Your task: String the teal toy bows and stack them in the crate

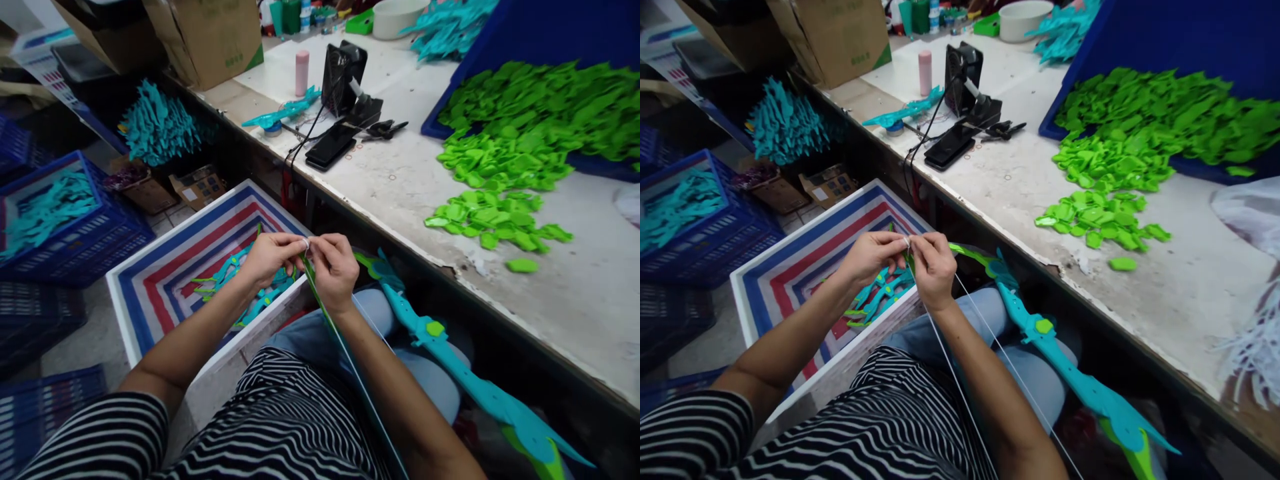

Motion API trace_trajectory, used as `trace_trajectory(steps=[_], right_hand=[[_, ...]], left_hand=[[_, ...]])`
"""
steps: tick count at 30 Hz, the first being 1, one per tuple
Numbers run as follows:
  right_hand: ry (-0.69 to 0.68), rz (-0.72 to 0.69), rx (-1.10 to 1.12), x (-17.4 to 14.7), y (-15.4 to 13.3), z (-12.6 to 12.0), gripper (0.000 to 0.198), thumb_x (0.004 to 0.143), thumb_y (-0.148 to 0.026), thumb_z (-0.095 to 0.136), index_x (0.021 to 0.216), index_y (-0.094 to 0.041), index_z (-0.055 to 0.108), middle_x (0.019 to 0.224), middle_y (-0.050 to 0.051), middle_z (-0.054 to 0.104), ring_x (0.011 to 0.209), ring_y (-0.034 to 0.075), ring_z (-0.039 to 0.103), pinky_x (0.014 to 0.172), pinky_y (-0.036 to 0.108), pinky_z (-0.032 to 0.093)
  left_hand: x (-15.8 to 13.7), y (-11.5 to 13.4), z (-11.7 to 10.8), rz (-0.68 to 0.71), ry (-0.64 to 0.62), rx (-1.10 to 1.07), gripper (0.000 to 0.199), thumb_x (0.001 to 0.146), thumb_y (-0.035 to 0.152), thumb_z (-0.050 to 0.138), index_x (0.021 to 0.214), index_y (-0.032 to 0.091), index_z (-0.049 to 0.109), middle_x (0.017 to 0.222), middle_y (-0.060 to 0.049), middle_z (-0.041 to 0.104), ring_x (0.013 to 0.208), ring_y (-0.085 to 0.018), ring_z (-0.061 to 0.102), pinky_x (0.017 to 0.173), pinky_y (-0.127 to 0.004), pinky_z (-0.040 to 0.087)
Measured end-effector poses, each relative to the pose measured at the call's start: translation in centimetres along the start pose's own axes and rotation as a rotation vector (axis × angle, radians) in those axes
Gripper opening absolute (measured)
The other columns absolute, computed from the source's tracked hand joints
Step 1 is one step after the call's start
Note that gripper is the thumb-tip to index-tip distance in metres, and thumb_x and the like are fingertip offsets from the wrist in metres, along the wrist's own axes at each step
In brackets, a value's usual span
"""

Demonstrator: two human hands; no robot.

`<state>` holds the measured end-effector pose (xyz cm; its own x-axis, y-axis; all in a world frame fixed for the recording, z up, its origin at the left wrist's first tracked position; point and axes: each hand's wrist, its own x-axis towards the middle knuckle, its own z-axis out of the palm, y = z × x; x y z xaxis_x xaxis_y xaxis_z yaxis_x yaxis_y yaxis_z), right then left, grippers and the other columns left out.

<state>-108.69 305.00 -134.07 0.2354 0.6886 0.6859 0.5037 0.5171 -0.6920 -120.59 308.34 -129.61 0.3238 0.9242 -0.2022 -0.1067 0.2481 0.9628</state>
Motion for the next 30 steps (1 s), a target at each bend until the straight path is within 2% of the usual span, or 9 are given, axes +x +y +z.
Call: trace_trajectory(steps=[3, 7, 12, 15, 18, 24, 26, 30], right_hand=[[-0.105, 0.031, 0.042, 0.2, 0.2, 0.2, 0.025, 0.091, -0.021, 0.048, 0.104, -0.024, 0.068, 0.094, 0.005, 0.058, 0.087, 0.016, 0.059, 0.077, 0.032, 0.051], [-0.183, 0.002, 0.03, 0.5, 0.3, 0.0, 0.031, 0.091, -0.02, 0.044, 0.115, -0.023, 0.063, 0.098, 0.007, 0.06, 0.091, 0.017, 0.058, 0.079, 0.033, 0.052], [-0.232, -0.154, -0.115, 1.3, 0.5, -1.0, 0.019, 0.091, -0.023, 0.05, 0.094, -0.021, 0.069, 0.089, 0.006, 0.064, 0.082, 0.016, 0.061, 0.073, 0.03, 0.052], [-0.272, -0.185, -0.145, 1.8, 0.7, -1.5, 0.019, 0.091, -0.023, 0.05, 0.088, -0.02, 0.068, 0.086, 0.005, 0.064, 0.078, 0.015, 0.061, 0.069, 0.028, 0.051], [-0.282, -0.179, -0.203, 2.0, 0.9, -1.6, 0.018, 0.09, -0.021, 0.05, 0.084, -0.019, 0.067, 0.083, 0.005, 0.063, 0.075, 0.015, 0.06, 0.067, 0.027, 0.049], [-0.254, -0.251, -0.422, 1.4, 1.0, -1.6, 0.021, 0.089, -0.018, 0.047, 0.073, -0.019, 0.06, 0.074, 0.006, 0.059, 0.072, 0.017, 0.054, 0.065, 0.03, 0.044], [-0.239, -0.255, -0.396, 1.3, 1.3, -1.8, 0.02, 0.09, -0.018, 0.047, 0.075, -0.019, 0.06, 0.076, 0.006, 0.06, 0.073, 0.017, 0.055, 0.066, 0.029, 0.044], [-0.23, -0.186, -0.247, 0.6, 1.9, -2.2, 0.015, 0.091, -0.018, 0.048, 0.083, -0.018, 0.061, 0.081, 0.005, 0.062, 0.075, 0.015, 0.058, 0.067, 0.028, 0.048]], left_hand=[[0.1, 0.2, -0.2, 0.0, -0.004, 0.016, 0.024, 0.062, 0.029, 0.078, 0.065, 0.011, 0.062, 0.045, 0.003, 0.056, 0.037, -0.007, 0.052, 0.035, -0.016, 0.036], [0.3, 0.1, 0.3, -0.018, 0.059, 0.038, 0.017, 0.071, 0.02, 0.069, 0.063, 0.013, 0.056, 0.044, 0.004, 0.053, 0.037, -0.007, 0.052, 0.034, -0.015, 0.035], [0.8, 1.0, 0.2, -0.173, 0.022, -0.003, 0.014, 0.07, 0.008, 0.058, 0.058, 0.012, 0.053, 0.049, 0.001, 0.058, 0.043, -0.009, 0.058, 0.041, -0.016, 0.041], [1.0, 1.1, -0.3, -0.208, -0.023, -0.031, 0.008, 0.068, 0.007, 0.057, 0.061, 0.01, 0.057, 0.055, -0.002, 0.062, 0.05, -0.011, 0.062, 0.046, -0.018, 0.046], [1.0, 0.6, -0.4, -0.165, -0.062, -0.002, 0.006, 0.063, 0.003, 0.058, 0.064, 0.009, 0.061, 0.057, -0.002, 0.062, 0.054, -0.011, 0.062, 0.049, -0.018, 0.047], [0.9, -0.5, 0.4, 0.021, -0.029, 0.167, 0.008, 0.064, 0.006, 0.057, 0.066, 0.012, 0.062, 0.053, 0.003, 0.058, 0.042, -0.006, 0.049, 0.044, -0.018, 0.041], [0.9, -0.5, 0.4, 0.051, -0.02, 0.255, 0.004, 0.066, 0.01, 0.059, 0.064, 0.012, 0.062, 0.051, 0.003, 0.056, 0.041, -0.006, 0.047, 0.042, -0.018, 0.038], [0.8, -0.7, 0.0, 0.137, 0.011, 0.409, 0.012, 0.067, 0.02, 0.065, 0.057, 0.013, 0.063, 0.052, 0.003, 0.058, 0.049, -0.007, 0.049, 0.048, -0.019, 0.037]])
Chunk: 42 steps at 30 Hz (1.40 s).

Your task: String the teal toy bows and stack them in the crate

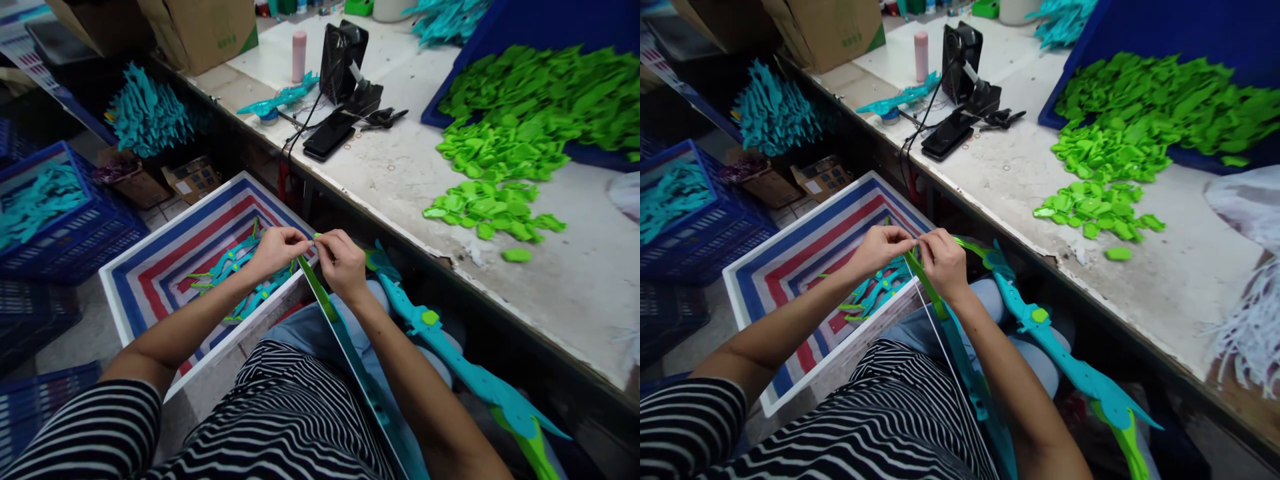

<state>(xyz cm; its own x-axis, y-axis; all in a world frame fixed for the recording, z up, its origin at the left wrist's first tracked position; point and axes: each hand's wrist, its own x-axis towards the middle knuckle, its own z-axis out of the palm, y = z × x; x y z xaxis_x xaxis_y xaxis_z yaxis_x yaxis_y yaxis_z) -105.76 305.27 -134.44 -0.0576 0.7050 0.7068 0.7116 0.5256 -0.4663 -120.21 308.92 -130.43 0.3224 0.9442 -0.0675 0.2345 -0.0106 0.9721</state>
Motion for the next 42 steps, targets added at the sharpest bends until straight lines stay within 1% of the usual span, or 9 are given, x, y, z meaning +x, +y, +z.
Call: trace_trajectory(steps=[5, 14, 18, 22, 25, 28, 31, 36, 42], right_hand=[[0.0, -0.018, 0.082, -1.3, -0.1, 0.0, 0.013, 0.09, -0.015, 0.05, 0.087, -0.018, 0.062, 0.081, 0.004, 0.063, 0.077, 0.015, 0.06, 0.07, 0.027, 0.05], [-0.022, -0.013, -0.272, -2.6, -0.1, 1.2, 0.023, 0.092, -0.017, 0.04, 0.081, -0.016, 0.06, 0.074, 0.007, 0.06, 0.073, 0.018, 0.056, 0.069, 0.03, 0.047], [-0.128, 0.098, -0.233, -6.0, 1.1, -3.0, 0.022, 0.094, -0.026, 0.042, 0.09, -0.018, 0.062, 0.086, 0.007, 0.063, 0.084, 0.018, 0.058, 0.079, 0.031, 0.048], [-0.212, 0.378, -0.68, -13.5, 3.6, -10.1, 0.037, 0.089, -0.041, 0.05, 0.111, -0.013, 0.061, 0.107, 0.018, 0.059, 0.098, 0.032, 0.054, 0.08, 0.047, 0.047], [-0.378, 0.552, -0.809, -17.8, 5.1, -13.2, 0.045, 0.086, -0.036, 0.051, 0.123, -0.01, 0.055, 0.118, 0.022, 0.053, 0.103, 0.036, 0.052, 0.08, 0.05, 0.048], [-0.403, 0.671, -0.684, -18.5, 6.0, -14.1, 0.044, 0.085, -0.024, 0.045, 0.126, -0.012, 0.053, 0.121, 0.02, 0.052, 0.103, 0.031, 0.055, 0.086, 0.045, 0.048], [-0.438, 0.771, -0.42, -17.0, 6.8, -15.4, 0.044, 0.082, -0.027, 0.048, 0.125, -0.017, 0.054, 0.12, 0.015, 0.057, 0.103, 0.028, 0.057, 0.091, 0.042, 0.047], [-0.806, 0.98, 0.312, -14.7, 6.8, -18.3, 0.053, 0.075, -0.048, 0.062, 0.118, -0.017, 0.058, 0.103, 0.008, 0.066, 0.093, 0.023, 0.061, 0.084, 0.035, 0.049], [-1.098, 1.135, 0.613, -13.5, 7.3, -16.9, 0.049, 0.061, -0.05, 0.073, 0.093, -0.015, 0.066, 0.078, 0.003, 0.065, 0.07, 0.015, 0.058, 0.066, 0.026, 0.048]], left_hand=[[-0.2, -1.0, -0.4, -0.056, -0.086, -0.005, 0.013, 0.067, 0.024, 0.065, 0.068, 0.014, 0.072, 0.066, 0.0, 0.069, 0.064, -0.012, 0.058, 0.064, -0.023, 0.044], [-1.2, -1.5, 0.0, -0.062, -0.017, 0.096, 0.018, 0.068, 0.029, 0.065, 0.066, 0.013, 0.072, 0.055, 0.001, 0.063, 0.052, -0.009, 0.05, 0.052, -0.021, 0.037], [-2.5, -3.7, -1.4, -0.025, 0.066, -0.113, 0.025, 0.067, 0.034, 0.069, 0.082, 0.015, 0.073, 0.079, -0.004, 0.071, 0.068, -0.014, 0.06, 0.059, -0.023, 0.045], [-6.6, -9.0, -1.8, 0.003, 0.287, -0.329, 0.02, 0.075, 0.033, 0.063, 0.089, 0.019, 0.066, 0.086, -0.004, 0.069, 0.074, -0.015, 0.065, 0.059, -0.024, 0.049], [-10.4, -12.6, 1.2, 0.266, -0.056, 0.023, 0.014, 0.083, 0.023, 0.053, 0.087, 0.017, 0.066, 0.083, -0.005, 0.069, 0.077, -0.016, 0.065, 0.068, -0.029, 0.053], [-11.9, -14.0, 6.4, 0.768, -0.507, 0.43, 0.03, 0.086, 0.018, 0.046, 0.111, 0.02, 0.063, 0.12, -0.011, 0.063, 0.119, -0.025, 0.053, 0.098, -0.047, 0.043], [-10.5, -13.1, 10.8, 1.032, -0.685, 0.761, 0.033, 0.089, 0.016, 0.044, 0.119, 0.021, 0.058, 0.121, -0.013, 0.061, 0.126, -0.026, 0.046, 0.106, -0.052, 0.032], [-7.5, -9.2, 12.5, 1.037, -0.915, 0.984, 0.032, 0.086, 0.03, 0.05, 0.114, 0.016, 0.057, 0.092, -0.009, 0.063, 0.086, -0.023, 0.06, 0.08, -0.04, 0.047], [-5.5, -6.2, 12.4, 0.796, -0.763, 1.127, 0.049, 0.078, 0.032, 0.055, 0.123, 0.015, 0.05, 0.112, -0.014, 0.055, 0.1, -0.028, 0.054, 0.078, -0.039, 0.045]])
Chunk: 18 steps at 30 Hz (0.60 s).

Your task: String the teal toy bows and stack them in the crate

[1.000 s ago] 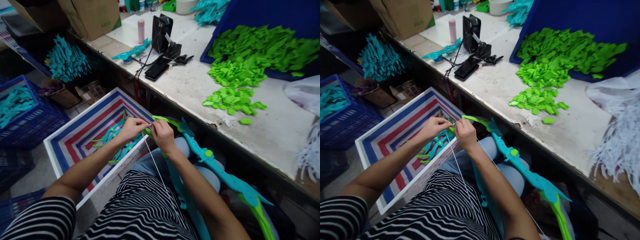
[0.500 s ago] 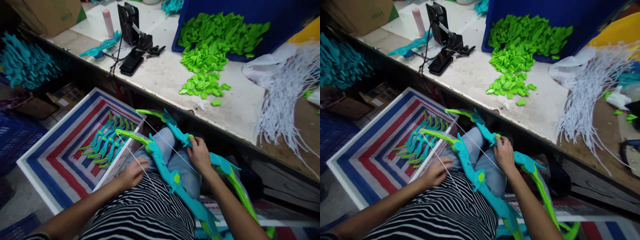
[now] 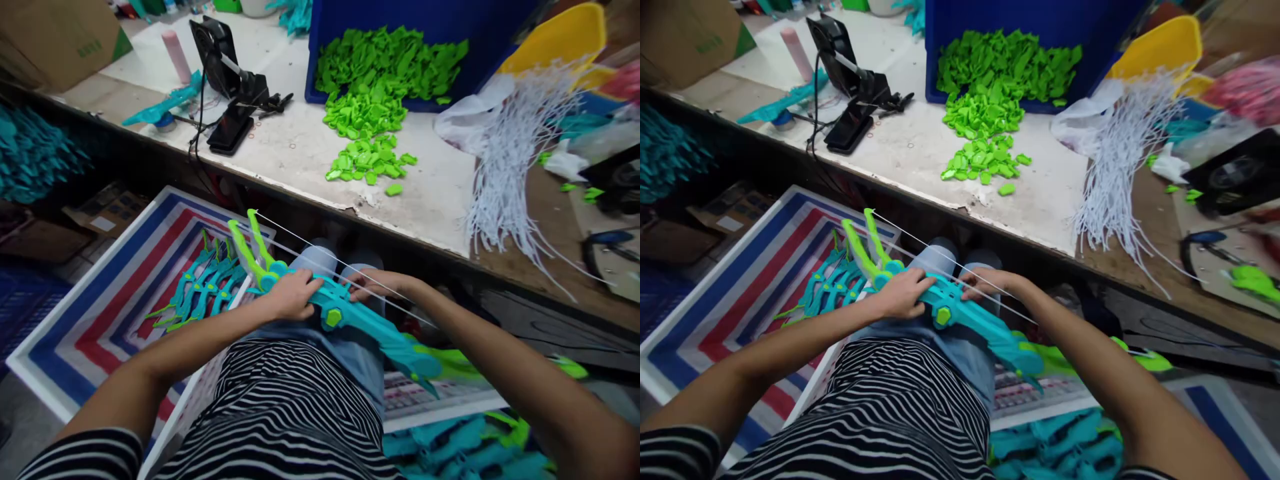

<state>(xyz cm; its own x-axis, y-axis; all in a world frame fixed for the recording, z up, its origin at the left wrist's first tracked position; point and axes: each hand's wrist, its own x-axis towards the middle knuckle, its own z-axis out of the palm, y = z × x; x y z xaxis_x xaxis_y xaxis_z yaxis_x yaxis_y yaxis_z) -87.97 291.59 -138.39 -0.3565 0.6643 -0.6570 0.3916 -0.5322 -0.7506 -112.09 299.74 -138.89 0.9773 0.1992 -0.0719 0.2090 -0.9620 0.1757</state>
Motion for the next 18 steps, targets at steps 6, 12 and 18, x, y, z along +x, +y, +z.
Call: trace_trajectory(steps=[6, 12, 18], right_hand=[[0.118, 0.043, 0.056, 0.2, -0.7, 0.2, 0.041, 0.061, -0.048, 0.074, 0.084, -0.016, 0.066, 0.072, 0.003, 0.065, 0.067, 0.016, 0.06, 0.061, 0.026, 0.05], [0.416, 0.039, -0.069, 0.6, -0.1, -0.5, 0.045, 0.073, -0.058, 0.058, 0.09, -0.018, 0.067, 0.067, 0.006, 0.067, 0.059, 0.02, 0.063, 0.055, 0.034, 0.053], [1.025, -0.443, -0.746, -1.6, -9.2, -0.7, 0.028, 0.081, -0.045, 0.055, 0.093, -0.025, 0.07, 0.089, 0.005, 0.073, 0.078, 0.025, 0.069, 0.072, 0.04, 0.057]], left_hand=[[3.6, 1.1, -0.4, -0.065, 0.028, 0.117, 0.044, 0.086, 0.017, 0.041, 0.129, 0.009, 0.046, 0.116, -0.02, 0.057, 0.105, -0.03, 0.054, 0.083, -0.044, 0.04], [2.9, -0.7, -0.5, -0.102, -0.017, 0.03, 0.03, 0.082, 0.015, 0.047, 0.11, 0.013, 0.058, 0.096, -0.015, 0.065, 0.09, -0.028, 0.061, 0.08, -0.042, 0.039], [-10.2, -6.5, 0.5, -0.362, 0.066, -0.102, 0.048, 0.069, 0.016, 0.061, 0.117, 0.021, 0.06, 0.097, -0.011, 0.067, 0.092, -0.026, 0.061, 0.079, -0.039, 0.041]])
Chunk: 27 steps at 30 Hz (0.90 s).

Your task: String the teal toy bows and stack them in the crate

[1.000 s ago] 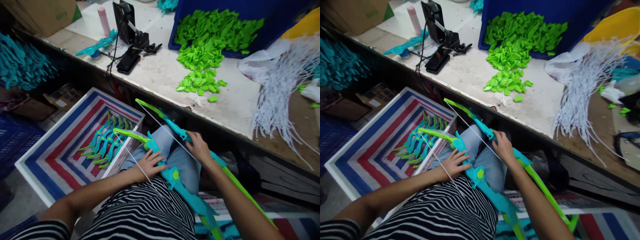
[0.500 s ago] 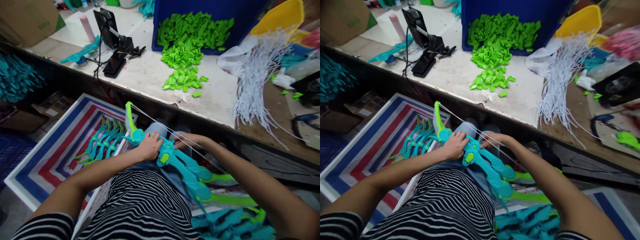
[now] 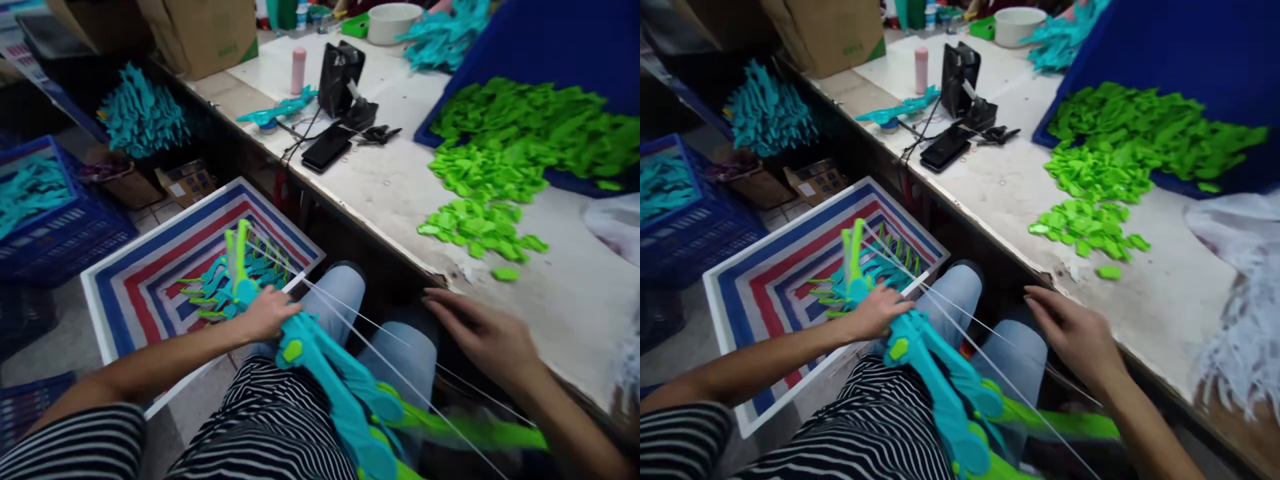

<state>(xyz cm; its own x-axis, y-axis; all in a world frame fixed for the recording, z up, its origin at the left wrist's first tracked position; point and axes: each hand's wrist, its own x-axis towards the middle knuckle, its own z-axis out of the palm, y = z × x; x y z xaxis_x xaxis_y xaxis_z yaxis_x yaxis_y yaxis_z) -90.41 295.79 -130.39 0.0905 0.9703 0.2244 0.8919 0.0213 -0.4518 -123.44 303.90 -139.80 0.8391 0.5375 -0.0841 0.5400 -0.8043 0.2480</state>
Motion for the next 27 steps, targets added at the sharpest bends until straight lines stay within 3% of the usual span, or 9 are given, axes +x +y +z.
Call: trace_trajectory(steps=[2, 4, 6, 9, 14, 18, 20, 22, 27], right_hand=[[0.145, -0.105, -0.003, 2.6, -3.7, -0.9, 0.025, 0.083, -0.044, 0.056, 0.096, -0.027, 0.069, 0.087, 0.004, 0.073, 0.079, 0.023, 0.07, 0.074, 0.038, 0.058], [0.151, -0.14, 0.06, 5.7, -6.7, 0.3, 0.023, 0.084, -0.043, 0.057, 0.096, -0.026, 0.068, 0.083, 0.003, 0.073, 0.076, 0.022, 0.07, 0.073, 0.036, 0.058], [0.003, -0.139, 0.164, 9.4, -8.4, 4.1, 0.025, 0.085, -0.042, 0.056, 0.096, -0.024, 0.068, 0.083, 0.003, 0.073, 0.073, 0.02, 0.069, 0.071, 0.034, 0.058], [-0.327, -0.169, 0.222, 15.4, -8.7, 13.3, 0.026, 0.085, -0.038, 0.052, 0.093, -0.021, 0.069, 0.088, 0.005, 0.073, 0.078, 0.021, 0.069, 0.074, 0.033, 0.057], [-0.524, -0.283, 0.017, 25.6, -7.4, 29.7, 0.032, 0.082, -0.021, 0.049, 0.108, -0.016, 0.065, 0.11, 0.011, 0.068, 0.101, 0.025, 0.064, 0.09, 0.039, 0.051], [-0.513, -0.271, -0.177, 33.1, -6.8, 39.0, 0.055, 0.076, -0.014, 0.053, 0.13, -0.004, 0.048, 0.134, 0.021, 0.05, 0.129, 0.03, 0.044, 0.107, 0.042, 0.037], [-0.522, -0.231, -0.235, 35.8, -5.9, 42.4, 0.065, 0.075, -0.014, 0.055, 0.136, 0.002, 0.039, 0.14, 0.026, 0.041, 0.134, 0.034, 0.036, 0.108, 0.045, 0.034], [-0.546, -0.177, -0.266, 37.3, -4.6, 44.8, 0.07, 0.078, -0.017, 0.054, 0.141, 0.003, 0.03, 0.137, 0.031, 0.042, 0.127, 0.037, 0.044, 0.101, 0.049, 0.039], [-0.457, -0.109, -0.343, 37.7, -1.4, 47.4, 0.066, 0.087, -0.032, 0.047, 0.144, -0.005, 0.028, 0.12, 0.029, 0.055, 0.1, 0.037, 0.061, 0.083, 0.048, 0.047]], left_hand=[[-5.4, -4.7, 0.4, -0.227, 0.027, -0.055, 0.051, 0.069, 0.013, 0.056, 0.119, 0.022, 0.06, 0.105, -0.01, 0.068, 0.097, -0.025, 0.062, 0.082, -0.038, 0.042], [-10.7, -9.3, 1.2, -0.51, 0.002, -0.09, 0.057, 0.065, 0.01, 0.054, 0.12, 0.023, 0.06, 0.114, -0.008, 0.067, 0.104, -0.026, 0.061, 0.088, -0.038, 0.042], [-15.0, -13.3, 2.5, -0.809, -0.059, -0.12, 0.059, 0.065, 0.011, 0.051, 0.123, 0.024, 0.058, 0.12, -0.006, 0.066, 0.108, -0.025, 0.061, 0.089, -0.034, 0.044], [-18.0, -18.1, 5.1, -1.182, -0.146, -0.121, 0.053, 0.074, 0.02, 0.048, 0.127, 0.022, 0.054, 0.116, -0.009, 0.067, 0.104, -0.028, 0.063, 0.085, -0.036, 0.046], [-15.1, -25.0, 10.2, -1.457, -0.164, -0.163, 0.047, 0.083, 0.032, 0.043, 0.128, 0.019, 0.051, 0.111, -0.015, 0.067, 0.102, -0.032, 0.063, 0.081, -0.038, 0.047], [-11.0, -30.7, 14.5, -1.506, -0.185, -0.247, 0.048, 0.083, 0.028, 0.044, 0.13, 0.02, 0.049, 0.113, -0.015, 0.066, 0.104, -0.031, 0.062, 0.083, -0.037, 0.046], [-9.4, -33.4, 16.6, -1.522, -0.207, -0.276, 0.05, 0.082, 0.028, 0.047, 0.131, 0.02, 0.048, 0.114, -0.016, 0.065, 0.106, -0.031, 0.061, 0.084, -0.037, 0.045], [-8.0, -35.8, 18.8, -1.522, -0.23, -0.296, 0.052, 0.081, 0.027, 0.049, 0.132, 0.02, 0.048, 0.115, -0.017, 0.064, 0.107, -0.031, 0.06, 0.085, -0.037, 0.045], [-5.1, -40.2, 24.5, -1.48, -0.269, -0.344, 0.051, 0.08, 0.026, 0.05, 0.132, 0.021, 0.049, 0.115, -0.015, 0.065, 0.107, -0.03, 0.06, 0.087, -0.037, 0.044]])
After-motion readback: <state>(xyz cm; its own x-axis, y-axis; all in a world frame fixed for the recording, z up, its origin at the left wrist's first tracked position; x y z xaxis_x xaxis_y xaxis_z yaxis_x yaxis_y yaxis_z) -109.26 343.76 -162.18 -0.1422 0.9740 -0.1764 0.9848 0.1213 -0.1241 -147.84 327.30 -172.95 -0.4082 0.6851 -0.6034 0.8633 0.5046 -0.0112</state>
